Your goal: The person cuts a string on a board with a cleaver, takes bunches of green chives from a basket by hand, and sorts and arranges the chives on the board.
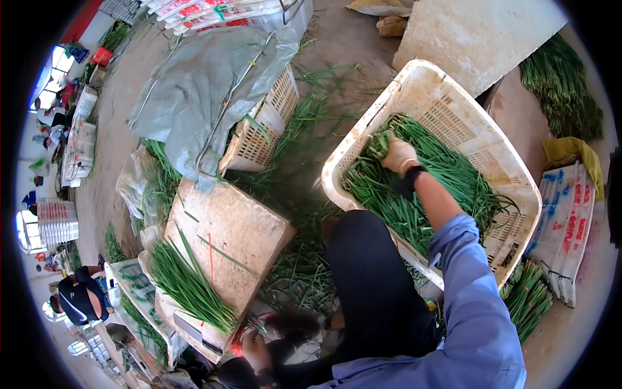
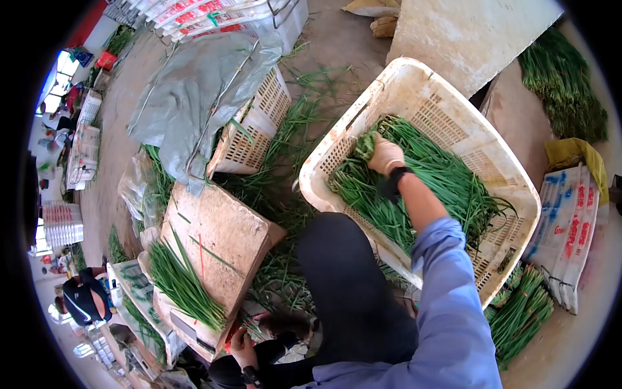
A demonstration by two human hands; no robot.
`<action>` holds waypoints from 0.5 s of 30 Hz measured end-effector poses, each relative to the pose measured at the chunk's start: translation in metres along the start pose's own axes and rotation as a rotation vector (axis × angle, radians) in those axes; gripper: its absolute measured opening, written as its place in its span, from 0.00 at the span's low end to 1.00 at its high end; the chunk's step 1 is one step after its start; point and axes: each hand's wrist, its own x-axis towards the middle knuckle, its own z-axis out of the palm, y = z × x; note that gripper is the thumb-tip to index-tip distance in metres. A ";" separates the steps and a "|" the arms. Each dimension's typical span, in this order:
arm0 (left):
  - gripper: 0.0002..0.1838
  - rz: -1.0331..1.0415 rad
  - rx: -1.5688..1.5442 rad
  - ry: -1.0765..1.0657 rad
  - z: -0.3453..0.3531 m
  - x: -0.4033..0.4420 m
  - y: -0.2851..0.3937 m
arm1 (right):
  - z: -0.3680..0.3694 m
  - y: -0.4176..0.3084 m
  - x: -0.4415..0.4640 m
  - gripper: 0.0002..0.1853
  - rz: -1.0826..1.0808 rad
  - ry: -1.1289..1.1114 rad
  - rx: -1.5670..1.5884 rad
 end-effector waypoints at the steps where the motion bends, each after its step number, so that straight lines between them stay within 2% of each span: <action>1: 0.11 0.017 0.009 0.007 0.000 -0.002 -0.003 | -0.020 0.008 -0.008 0.47 -0.023 -0.007 0.121; 3: 0.11 0.058 0.019 0.019 0.001 0.000 -0.015 | -0.021 0.056 0.005 0.50 -0.081 0.095 0.341; 4: 0.11 0.020 -0.014 -0.024 0.004 0.004 -0.041 | -0.036 0.074 0.005 0.55 -0.151 0.093 0.436; 5: 0.11 0.005 -0.013 -0.022 0.006 0.002 -0.042 | -0.063 0.074 -0.010 0.55 -0.218 0.142 0.457; 7: 0.11 -0.025 -0.010 -0.017 0.003 0.002 -0.031 | -0.107 0.068 -0.033 0.53 -0.172 0.108 0.387; 8: 0.11 0.054 -0.001 0.016 0.002 0.000 -0.019 | -0.106 0.081 -0.029 0.53 -0.139 0.129 0.375; 11: 0.11 0.062 -0.002 0.020 0.000 0.001 -0.009 | -0.086 0.096 -0.016 0.54 -0.153 0.168 0.200; 13: 0.11 0.080 -0.014 0.012 0.000 0.001 -0.008 | -0.068 0.083 -0.013 0.56 -0.175 0.181 0.189; 15: 0.11 0.083 -0.022 0.009 -0.001 0.000 -0.010 | -0.042 0.071 0.002 0.57 -0.126 -0.145 0.324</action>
